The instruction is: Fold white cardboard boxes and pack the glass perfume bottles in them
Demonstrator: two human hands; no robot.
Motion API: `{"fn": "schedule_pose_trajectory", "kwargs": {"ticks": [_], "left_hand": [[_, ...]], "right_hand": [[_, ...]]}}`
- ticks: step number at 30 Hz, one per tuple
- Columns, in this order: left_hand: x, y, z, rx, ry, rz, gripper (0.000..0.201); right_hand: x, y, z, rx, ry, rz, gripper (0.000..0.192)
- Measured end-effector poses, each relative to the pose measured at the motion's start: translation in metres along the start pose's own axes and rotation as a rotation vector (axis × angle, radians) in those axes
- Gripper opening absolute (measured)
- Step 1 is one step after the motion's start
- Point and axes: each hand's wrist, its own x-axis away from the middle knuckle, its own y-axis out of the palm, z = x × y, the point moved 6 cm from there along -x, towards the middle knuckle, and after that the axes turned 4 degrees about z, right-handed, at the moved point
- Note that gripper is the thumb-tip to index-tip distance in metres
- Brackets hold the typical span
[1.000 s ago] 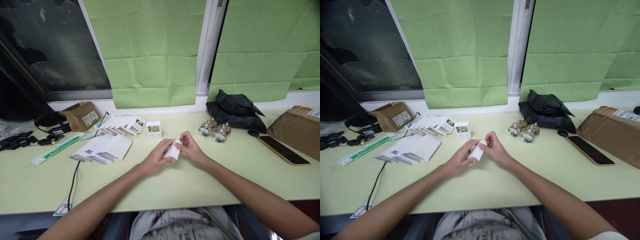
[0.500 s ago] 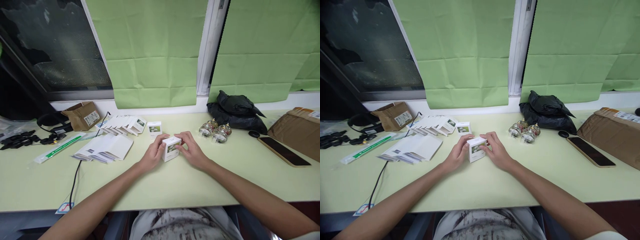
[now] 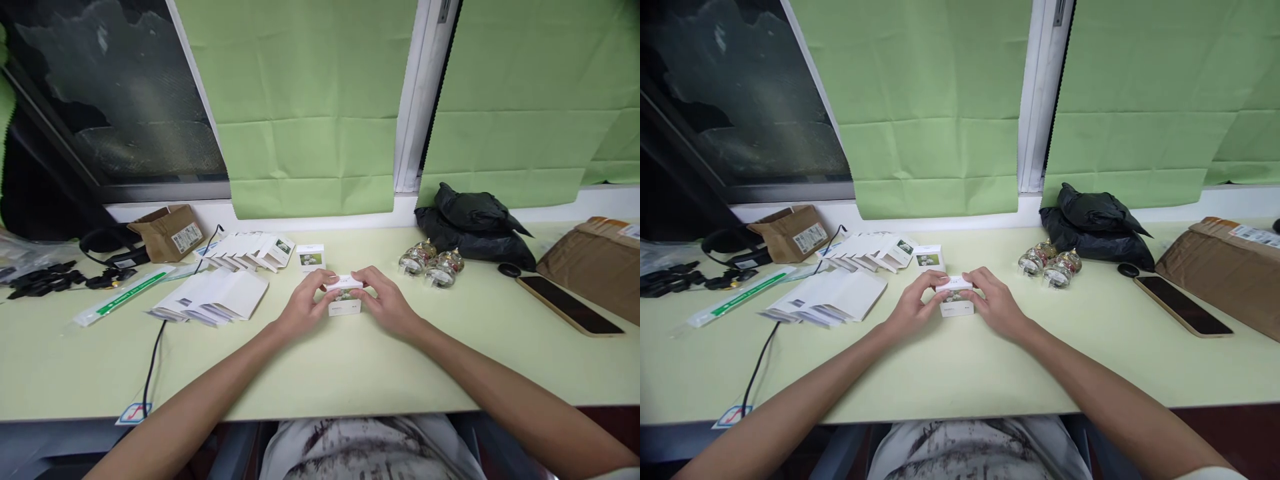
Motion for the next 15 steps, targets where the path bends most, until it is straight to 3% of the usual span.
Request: {"fn": "schedule_pose_trajectory", "kwargs": {"ticks": [4, 7, 9, 11, 15], "left_hand": [[-0.002, -0.002, 0.002, -0.002, -0.001, -0.006, 0.018], [-0.002, -0.002, -0.002, 0.029, -0.086, -0.027, 0.022], [0.001, 0.002, -0.008, 0.078, -0.188, -0.077, 0.042], [0.004, 0.008, -0.013, 0.133, -0.302, -0.148, 0.061], [0.008, 0.015, -0.019, 0.146, -0.434, -0.216, 0.043]], "right_hand": [[0.001, 0.002, 0.004, -0.069, 0.078, -0.006, 0.023], [0.003, 0.008, 0.012, -0.180, 0.164, -0.033, 0.037], [0.005, 0.013, 0.016, -0.263, 0.204, -0.078, 0.048], [0.005, 0.019, 0.020, -0.333, 0.249, -0.133, 0.047], [0.005, 0.021, 0.022, -0.337, 0.291, -0.159, 0.036]]}}
